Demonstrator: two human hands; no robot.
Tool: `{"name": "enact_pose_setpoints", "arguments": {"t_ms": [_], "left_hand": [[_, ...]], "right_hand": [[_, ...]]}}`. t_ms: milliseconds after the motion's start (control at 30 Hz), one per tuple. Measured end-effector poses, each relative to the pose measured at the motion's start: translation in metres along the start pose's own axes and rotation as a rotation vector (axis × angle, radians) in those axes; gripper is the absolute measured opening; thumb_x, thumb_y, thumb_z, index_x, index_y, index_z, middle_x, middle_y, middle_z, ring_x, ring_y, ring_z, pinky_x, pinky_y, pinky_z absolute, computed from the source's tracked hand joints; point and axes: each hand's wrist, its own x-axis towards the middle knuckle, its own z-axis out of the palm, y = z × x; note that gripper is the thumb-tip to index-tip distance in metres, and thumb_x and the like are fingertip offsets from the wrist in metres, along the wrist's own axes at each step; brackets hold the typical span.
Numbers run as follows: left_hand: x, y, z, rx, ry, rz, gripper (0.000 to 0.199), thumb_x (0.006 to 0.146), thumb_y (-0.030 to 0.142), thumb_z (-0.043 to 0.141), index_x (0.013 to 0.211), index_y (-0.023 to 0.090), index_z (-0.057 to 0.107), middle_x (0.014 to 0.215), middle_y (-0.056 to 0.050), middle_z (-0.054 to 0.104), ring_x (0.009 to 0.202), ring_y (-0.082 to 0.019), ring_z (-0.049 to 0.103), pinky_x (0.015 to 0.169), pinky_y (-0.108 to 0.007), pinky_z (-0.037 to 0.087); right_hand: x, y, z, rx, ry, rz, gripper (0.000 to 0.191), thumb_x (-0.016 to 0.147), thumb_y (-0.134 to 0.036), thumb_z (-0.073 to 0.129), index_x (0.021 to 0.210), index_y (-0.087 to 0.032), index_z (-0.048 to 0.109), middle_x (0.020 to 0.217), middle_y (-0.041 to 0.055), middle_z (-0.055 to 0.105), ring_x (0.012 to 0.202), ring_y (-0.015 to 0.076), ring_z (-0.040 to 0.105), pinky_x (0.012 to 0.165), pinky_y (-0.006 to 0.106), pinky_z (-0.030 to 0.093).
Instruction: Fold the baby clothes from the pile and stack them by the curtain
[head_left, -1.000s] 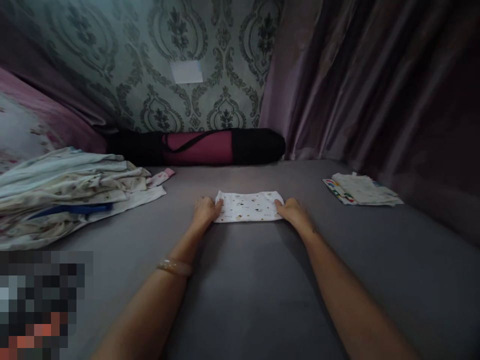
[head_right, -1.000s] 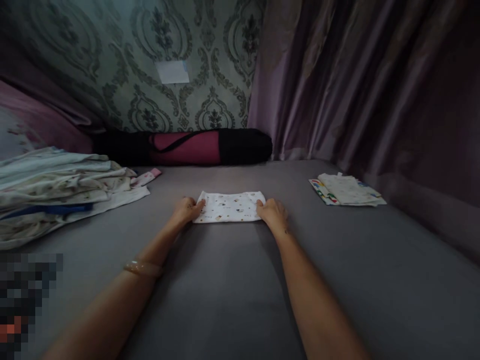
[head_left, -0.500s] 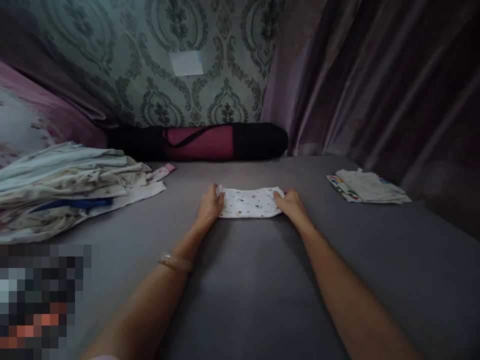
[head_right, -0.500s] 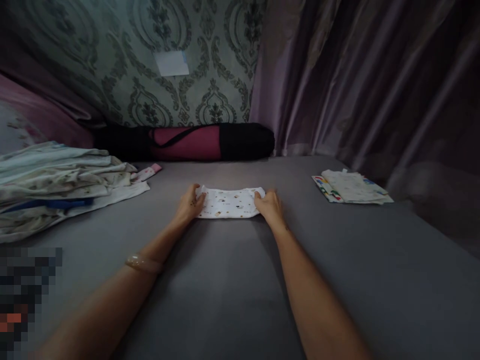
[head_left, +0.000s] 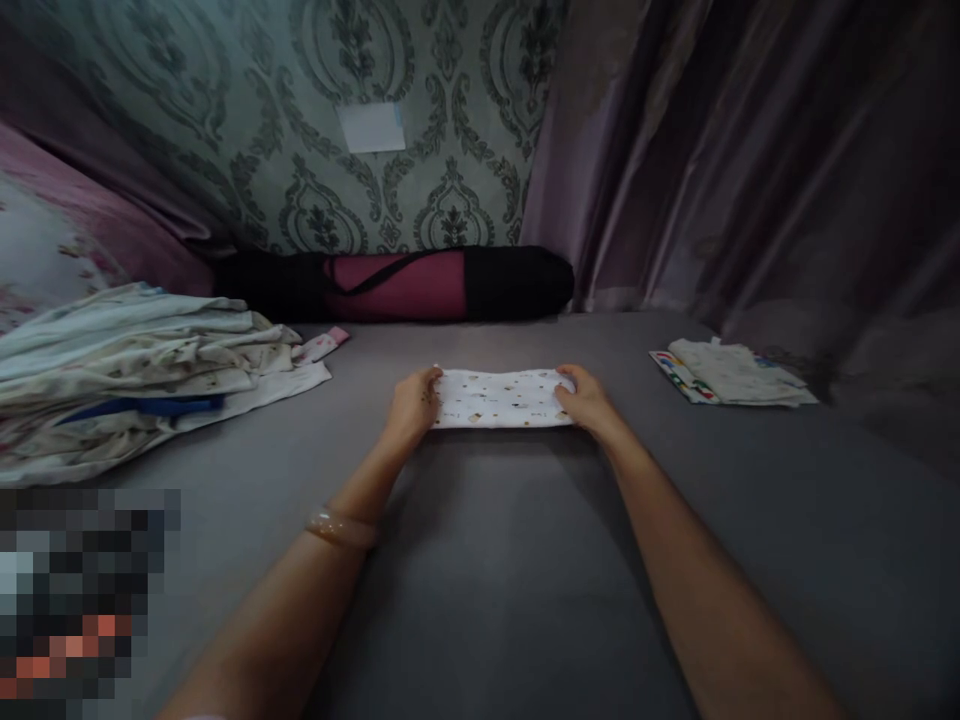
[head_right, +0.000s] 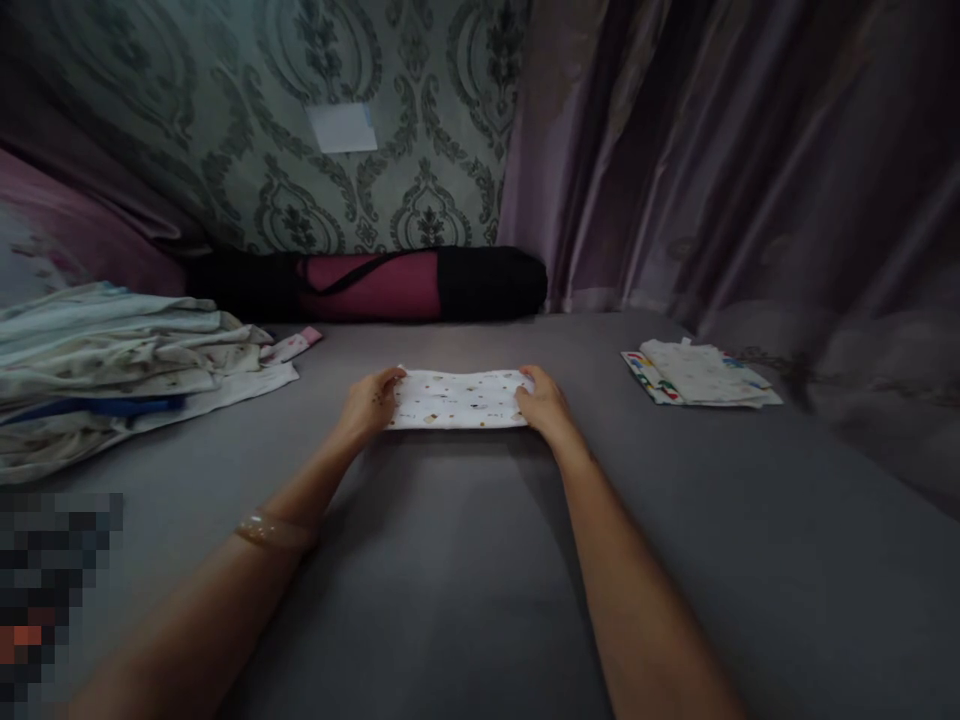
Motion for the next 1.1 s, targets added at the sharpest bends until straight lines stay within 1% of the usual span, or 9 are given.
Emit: {"name": "enact_pose_setpoints", "arguments": {"t_ms": [133,233,333,433,500,733,900,1000,1100], "left_hand": [[-0.008,0.005,-0.005,0.207,-0.208,-0.070,0.040,0.088,0.013,0.039,0.122,0.018,0.060,0.110,-0.014,0.067,0.102,-0.027,0.062,0.085,-0.035,0.047],[-0.014,0.012,-0.007,0.393,-0.159,-0.034,0.037,0.087,0.013,0.039,0.115,0.016,0.062,0.116,-0.019,0.060,0.102,-0.031,0.060,0.083,-0.040,0.047],[-0.015,0.020,-0.002,0.383,-0.058,0.165,0.034,0.089,0.016,0.037,0.112,0.014,0.062,0.125,-0.018,0.053,0.110,-0.030,0.055,0.092,-0.041,0.043],[-0.014,0.028,0.014,0.182,-0.108,0.427,0.035,0.094,0.021,0.032,0.117,0.015,0.058,0.127,-0.012,0.055,0.118,-0.022,0.051,0.103,-0.033,0.036],[-0.015,0.032,0.026,0.111,-0.159,0.488,0.037,0.096,0.023,0.031,0.119,0.013,0.057,0.130,-0.013,0.055,0.126,-0.021,0.045,0.109,-0.032,0.030],[-0.020,0.034,0.041,0.144,-0.296,0.385,0.050,0.098,0.034,0.025,0.139,0.011,0.042,0.147,-0.013,0.040,0.139,-0.026,0.030,0.115,-0.044,0.019],[-0.023,0.037,0.038,0.185,-0.334,0.304,0.053,0.096,0.038,0.024,0.145,0.018,0.033,0.152,-0.008,0.031,0.142,-0.031,0.019,0.112,-0.061,0.004],[-0.025,0.039,0.034,0.158,-0.352,0.287,0.054,0.096,0.040,0.023,0.146,0.022,0.031,0.153,-0.007,0.030,0.142,-0.033,0.017,0.110,-0.065,0.001],[-0.026,0.040,0.031,0.131,-0.354,0.289,0.056,0.095,0.044,0.023,0.147,0.022,0.029,0.153,-0.007,0.030,0.142,-0.035,0.018,0.109,-0.066,0.001]], "right_hand": [[0.001,0.007,0.000,-0.101,-0.136,0.076,0.046,0.075,-0.021,0.058,0.120,-0.018,0.058,0.102,0.0102,0.068,0.088,0.0204,0.065,0.076,0.028,0.049],[0.000,0.006,-0.001,-0.103,-0.198,0.182,0.053,0.073,-0.021,0.060,0.125,-0.013,0.054,0.094,0.0120,0.069,0.075,0.0206,0.066,0.063,0.027,0.050],[-0.003,0.000,-0.004,0.008,-0.221,0.270,0.053,0.077,-0.027,0.062,0.126,-0.011,0.052,0.082,0.0097,0.069,0.058,0.0168,0.062,0.050,0.025,0.047],[-0.008,-0.008,-0.008,0.066,-0.216,0.311,0.050,0.077,-0.033,0.066,0.121,-0.010,0.056,0.073,0.0075,0.068,0.052,0.0141,0.059,0.046,0.023,0.046],[-0.011,-0.012,-0.012,0.081,-0.209,0.305,0.049,0.075,-0.029,0.069,0.119,-0.009,0.057,0.074,0.0072,0.068,0.052,0.0132,0.059,0.047,0.023,0.047],[-0.015,-0.015,-0.023,0.348,-0.271,0.403,0.038,0.076,-0.017,0.070,0.111,-0.009,0.059,0.081,0.0077,0.070,0.058,0.0117,0.061,0.053,0.021,0.051],[-0.012,-0.019,-0.029,0.818,-0.389,0.529,0.011,0.083,-0.012,0.062,0.093,-0.009,0.062,0.086,0.0100,0.071,0.071,0.0133,0.066,0.069,0.025,0.055],[-0.014,-0.030,-0.031,1.007,-0.454,0.507,0.011,0.088,-0.013,0.054,0.097,-0.011,0.062,0.089,0.0093,0.071,0.078,0.0134,0.067,0.073,0.024,0.054],[-0.016,-0.048,-0.029,1.034,-0.450,0.427,0.014,0.089,-0.015,0.052,0.100,-0.013,0.062,0.090,0.0084,0.071,0.081,0.0143,0.067,0.071,0.023,0.053]]}}
